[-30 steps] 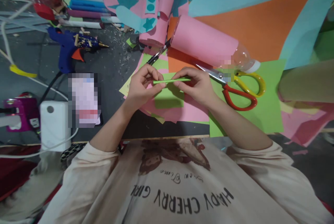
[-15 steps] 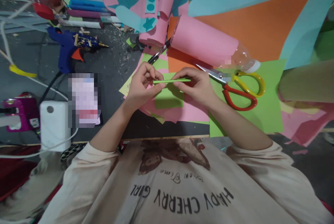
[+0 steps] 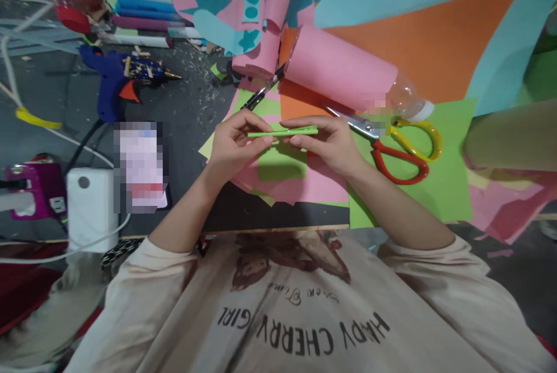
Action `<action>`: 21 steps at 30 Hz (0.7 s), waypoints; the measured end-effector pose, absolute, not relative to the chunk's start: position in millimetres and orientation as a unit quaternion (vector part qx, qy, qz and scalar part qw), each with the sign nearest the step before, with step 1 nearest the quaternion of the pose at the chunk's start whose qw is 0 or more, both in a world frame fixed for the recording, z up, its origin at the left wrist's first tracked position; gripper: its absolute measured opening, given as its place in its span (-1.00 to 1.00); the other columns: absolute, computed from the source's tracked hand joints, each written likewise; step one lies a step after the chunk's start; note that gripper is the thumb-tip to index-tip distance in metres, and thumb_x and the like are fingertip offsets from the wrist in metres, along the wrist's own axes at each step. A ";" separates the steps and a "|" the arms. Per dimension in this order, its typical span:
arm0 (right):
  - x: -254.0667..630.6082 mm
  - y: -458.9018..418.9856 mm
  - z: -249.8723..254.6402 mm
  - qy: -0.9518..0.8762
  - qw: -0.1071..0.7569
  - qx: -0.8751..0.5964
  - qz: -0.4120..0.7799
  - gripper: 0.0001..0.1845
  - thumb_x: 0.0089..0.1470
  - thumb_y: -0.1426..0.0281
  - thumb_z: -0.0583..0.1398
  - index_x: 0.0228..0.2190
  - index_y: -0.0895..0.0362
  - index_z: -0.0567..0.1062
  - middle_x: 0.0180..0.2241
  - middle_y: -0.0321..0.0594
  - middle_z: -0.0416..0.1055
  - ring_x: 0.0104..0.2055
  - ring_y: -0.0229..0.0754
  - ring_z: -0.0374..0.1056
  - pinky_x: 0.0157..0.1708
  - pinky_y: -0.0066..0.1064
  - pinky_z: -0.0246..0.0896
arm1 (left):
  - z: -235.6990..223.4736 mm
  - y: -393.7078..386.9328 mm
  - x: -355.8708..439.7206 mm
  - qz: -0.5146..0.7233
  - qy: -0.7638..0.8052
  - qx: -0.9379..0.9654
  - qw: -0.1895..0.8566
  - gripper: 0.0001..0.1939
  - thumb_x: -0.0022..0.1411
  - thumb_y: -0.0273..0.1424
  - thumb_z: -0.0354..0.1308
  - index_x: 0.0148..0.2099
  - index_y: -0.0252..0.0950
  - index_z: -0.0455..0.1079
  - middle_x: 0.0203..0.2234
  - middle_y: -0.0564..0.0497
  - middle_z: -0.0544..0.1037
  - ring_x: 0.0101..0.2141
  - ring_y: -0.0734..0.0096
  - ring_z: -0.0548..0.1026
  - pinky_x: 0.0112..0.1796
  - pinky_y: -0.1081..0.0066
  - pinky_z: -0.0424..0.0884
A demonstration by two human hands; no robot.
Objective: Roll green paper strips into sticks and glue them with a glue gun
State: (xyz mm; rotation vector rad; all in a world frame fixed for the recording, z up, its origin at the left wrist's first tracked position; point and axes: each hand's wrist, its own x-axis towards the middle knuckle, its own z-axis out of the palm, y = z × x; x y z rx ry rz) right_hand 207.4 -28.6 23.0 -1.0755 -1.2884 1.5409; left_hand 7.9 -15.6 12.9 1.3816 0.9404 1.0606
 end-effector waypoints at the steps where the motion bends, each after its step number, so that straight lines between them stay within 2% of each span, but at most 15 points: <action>1: 206.8 -29.1 24.1 -0.505 0.420 -0.423 0.625 -0.71 -0.07 0.16 0.41 -0.29 0.02 0.68 -0.24 -0.25 0.64 -0.28 -0.24 0.55 -0.25 -0.36 0.51 | 13.2 -15.4 8.1 0.451 0.394 0.580 0.553 -0.73 0.05 -0.19 0.41 -0.36 -0.23 0.46 -0.47 0.11 0.51 -0.44 0.58 0.51 -0.41 0.52 0.48; 5: 205.3 -30.1 25.8 -0.499 0.429 -0.403 0.637 -0.73 -0.07 0.17 0.40 -0.30 0.01 0.69 -0.33 -0.27 0.65 -0.37 -0.28 0.54 -0.32 -0.40 0.52 | 11.8 -13.2 9.1 0.460 0.394 0.562 0.563 -0.71 0.02 -0.19 0.44 -0.39 -0.25 0.46 -0.49 0.11 0.52 -0.47 0.59 0.50 -0.42 0.51 0.50; 11: 206.4 -29.3 24.7 -0.528 0.427 -0.393 0.619 -0.73 -0.04 0.16 0.39 -0.28 0.00 0.69 -0.31 -0.24 0.66 -0.41 -0.29 0.52 -0.34 -0.37 0.52 | 8.1 -11.3 8.5 0.474 0.364 0.541 0.592 -0.79 0.01 -0.29 0.46 -0.38 -0.20 0.49 -0.51 0.14 0.53 -0.50 0.63 0.50 -0.45 0.53 0.50; 17: 209.0 -28.4 24.1 -0.564 0.417 -0.400 0.590 -0.72 0.01 0.13 0.35 -0.28 0.02 0.68 -0.29 -0.21 0.66 -0.35 -0.24 0.55 -0.31 -0.35 0.51 | 8.7 -13.0 8.7 0.452 0.389 0.547 0.587 -0.71 -0.04 -0.18 0.47 -0.39 -0.20 0.47 -0.53 0.14 0.52 -0.52 0.60 0.47 -0.48 0.48 0.47; 21: 209.2 -28.4 23.2 -0.581 0.418 -0.404 0.569 -0.77 0.04 0.15 0.33 -0.30 -0.01 0.69 -0.30 -0.24 0.66 -0.32 -0.23 0.55 -0.26 -0.36 0.50 | 9.1 -12.4 9.3 0.453 0.380 0.552 0.588 -0.72 0.00 -0.20 0.45 -0.39 -0.22 0.46 -0.53 0.13 0.51 -0.51 0.60 0.49 -0.47 0.49 0.47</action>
